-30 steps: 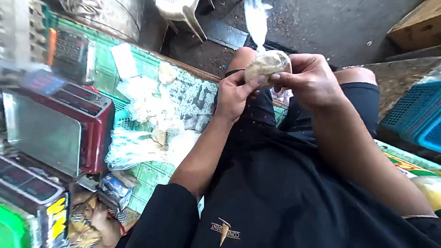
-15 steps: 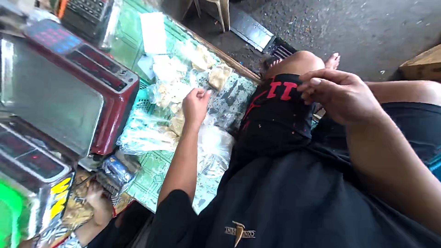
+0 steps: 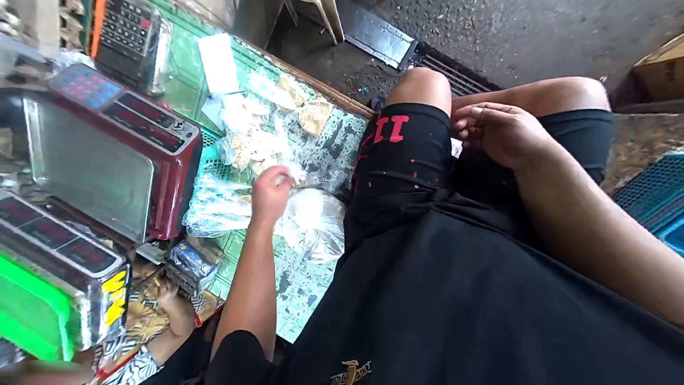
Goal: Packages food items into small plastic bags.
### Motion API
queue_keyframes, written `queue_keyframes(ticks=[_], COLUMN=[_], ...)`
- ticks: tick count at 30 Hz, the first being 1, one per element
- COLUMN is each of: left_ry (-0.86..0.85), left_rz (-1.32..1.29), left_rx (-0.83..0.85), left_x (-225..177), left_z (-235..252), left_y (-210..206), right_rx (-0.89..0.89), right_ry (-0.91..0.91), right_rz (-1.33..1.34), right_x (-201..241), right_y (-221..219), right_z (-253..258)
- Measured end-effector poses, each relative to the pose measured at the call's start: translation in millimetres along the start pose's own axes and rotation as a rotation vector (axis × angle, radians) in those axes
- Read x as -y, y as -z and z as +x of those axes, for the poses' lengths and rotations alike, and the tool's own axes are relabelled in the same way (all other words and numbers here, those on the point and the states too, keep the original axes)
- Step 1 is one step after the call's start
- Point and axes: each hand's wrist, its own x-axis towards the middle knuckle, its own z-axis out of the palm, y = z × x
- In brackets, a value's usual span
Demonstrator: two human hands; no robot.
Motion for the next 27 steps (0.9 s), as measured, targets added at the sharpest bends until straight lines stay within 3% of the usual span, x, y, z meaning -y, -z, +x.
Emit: queue_keyframes(ticks=[3,5,10,14,18,22,24,27], left_ry=[0.129,0.164,-0.056,-0.282,-0.519,-0.760,-0.889,-0.998], left_rz=[-0.647,-0.883,-0.866,-0.791,-0.454,-0.153,-0.187,-0.332], left_rx=[-0.465,-0.577,-0.415,-0.347,-0.396,-0.259,-0.197,-0.144], left_x=[-16.0,-32.0,-91.2,-142.8,-205.0,-274.6,-308.8,-349.0], left_z=[1.6,5.6,15.7,18.7,9.5,1.6,3.3,6.7], left_y=[19.2,28.9,35.2,54.2,60.7,30.5,8.4,-15.8], right_rx=[-0.112,-0.139,-0.168,-0.198,-0.187,-0.004,-0.031,-0.045], right_ry=[-0.084,-0.102,0.010,0.175,0.443,0.736,0.870,0.962], right_rz=[0.030,0.048,0.174,-0.011,-0.219,-0.624,-0.763,-0.684], right_x=[-15.2,-19.6,-17.3,-16.2,5.4,63.2,82.6,89.1], right_y=[22.6,37.6,49.0,40.1,27.9,-29.4,-51.1,-55.4], right_z=[10.0,12.5,-2.2,-4.7,-11.2,-60.4,-78.8,-89.4])
